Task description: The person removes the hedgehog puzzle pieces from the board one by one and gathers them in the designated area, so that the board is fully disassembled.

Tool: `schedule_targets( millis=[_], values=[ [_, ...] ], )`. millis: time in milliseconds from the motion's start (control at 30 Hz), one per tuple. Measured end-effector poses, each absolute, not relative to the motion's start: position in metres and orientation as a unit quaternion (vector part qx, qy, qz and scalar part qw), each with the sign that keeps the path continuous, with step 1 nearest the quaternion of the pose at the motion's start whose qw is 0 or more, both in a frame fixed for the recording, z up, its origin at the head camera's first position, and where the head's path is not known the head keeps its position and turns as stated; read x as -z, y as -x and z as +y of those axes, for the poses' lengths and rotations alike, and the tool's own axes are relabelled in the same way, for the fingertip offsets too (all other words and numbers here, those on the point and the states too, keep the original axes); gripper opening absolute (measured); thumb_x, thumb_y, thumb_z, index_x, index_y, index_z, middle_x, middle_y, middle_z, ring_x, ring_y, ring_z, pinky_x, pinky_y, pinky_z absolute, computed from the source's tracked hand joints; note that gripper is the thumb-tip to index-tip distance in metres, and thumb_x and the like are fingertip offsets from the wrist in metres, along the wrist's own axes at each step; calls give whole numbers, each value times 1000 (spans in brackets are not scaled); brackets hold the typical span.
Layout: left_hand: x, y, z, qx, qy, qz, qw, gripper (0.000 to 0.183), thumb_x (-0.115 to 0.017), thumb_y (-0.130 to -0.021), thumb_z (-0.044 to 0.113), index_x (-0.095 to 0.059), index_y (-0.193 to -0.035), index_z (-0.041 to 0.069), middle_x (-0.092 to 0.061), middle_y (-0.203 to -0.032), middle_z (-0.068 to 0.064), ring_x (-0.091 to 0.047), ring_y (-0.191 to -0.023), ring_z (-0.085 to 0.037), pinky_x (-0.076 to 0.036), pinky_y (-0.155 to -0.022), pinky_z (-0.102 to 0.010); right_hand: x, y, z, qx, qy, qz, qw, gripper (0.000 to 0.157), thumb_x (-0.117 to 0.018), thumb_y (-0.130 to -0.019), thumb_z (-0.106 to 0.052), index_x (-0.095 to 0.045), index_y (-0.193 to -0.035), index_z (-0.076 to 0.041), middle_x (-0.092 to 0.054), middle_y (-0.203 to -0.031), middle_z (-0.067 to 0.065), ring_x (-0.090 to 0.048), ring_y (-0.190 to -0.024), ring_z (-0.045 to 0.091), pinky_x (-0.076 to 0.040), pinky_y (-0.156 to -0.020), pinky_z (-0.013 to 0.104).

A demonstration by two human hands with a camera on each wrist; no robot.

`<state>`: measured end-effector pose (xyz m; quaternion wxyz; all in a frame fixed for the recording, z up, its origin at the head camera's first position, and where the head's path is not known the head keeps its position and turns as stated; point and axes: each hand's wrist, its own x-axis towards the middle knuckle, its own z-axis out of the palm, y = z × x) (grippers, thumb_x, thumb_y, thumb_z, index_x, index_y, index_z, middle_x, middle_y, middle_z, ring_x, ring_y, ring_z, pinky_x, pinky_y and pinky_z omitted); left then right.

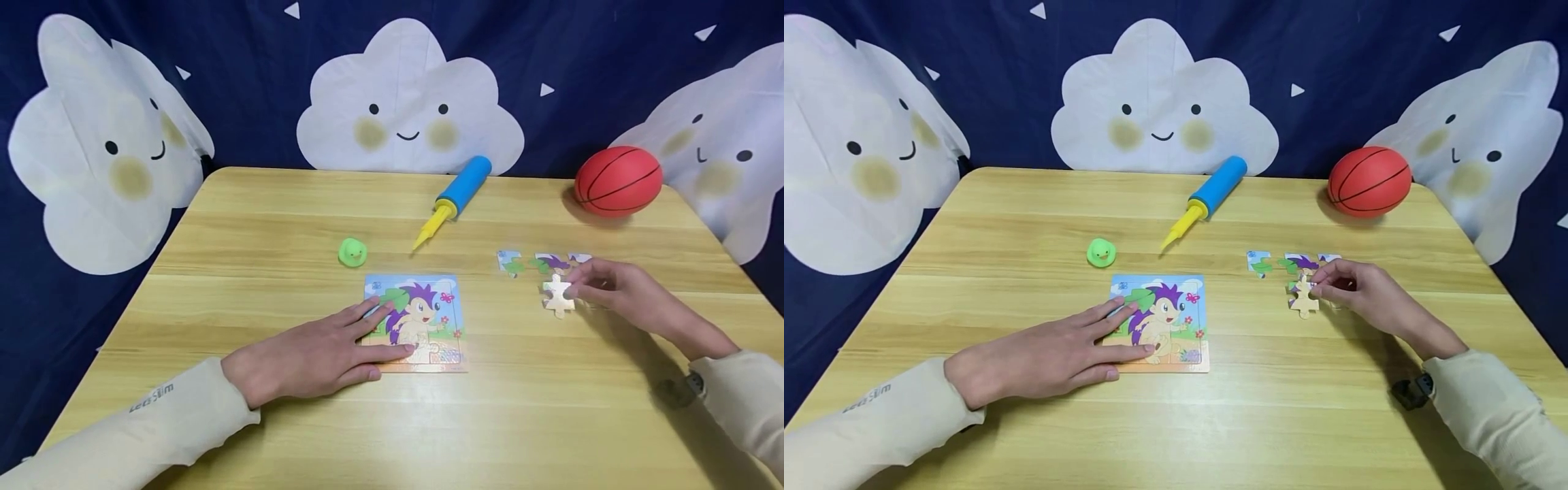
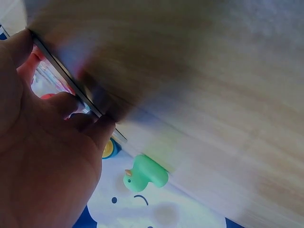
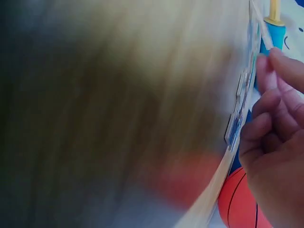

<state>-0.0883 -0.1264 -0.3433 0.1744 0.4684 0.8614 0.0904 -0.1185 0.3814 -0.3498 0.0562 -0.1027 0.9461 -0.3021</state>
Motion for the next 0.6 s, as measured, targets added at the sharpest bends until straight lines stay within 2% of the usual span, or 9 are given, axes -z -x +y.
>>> schedule_targets(
  millis=[267,600],
  values=[
    [343,88,-126,-92,-464,862,181,50,-44,-118,45,-37,-167,51,-20,-183,-12,-13,-171,-38,-37,-130,-57,354,121,380,229,155,961,-2,13,-86,-94,-10,-80,-104,-15,-66,-87,-6,-51,-76,4,-42,-63,19],
    [342,88,-126,-94,-465,861,183,50,-44,-118,45,-36,-168,50,-17,-183,-12,-12,-171,-38,-35,-131,-57,355,123,378,201,163,966,-7,13,-87,-92,-8,-79,-102,-12,-71,-89,-6,-52,-78,-1,-43,-67,15]
  ],
)
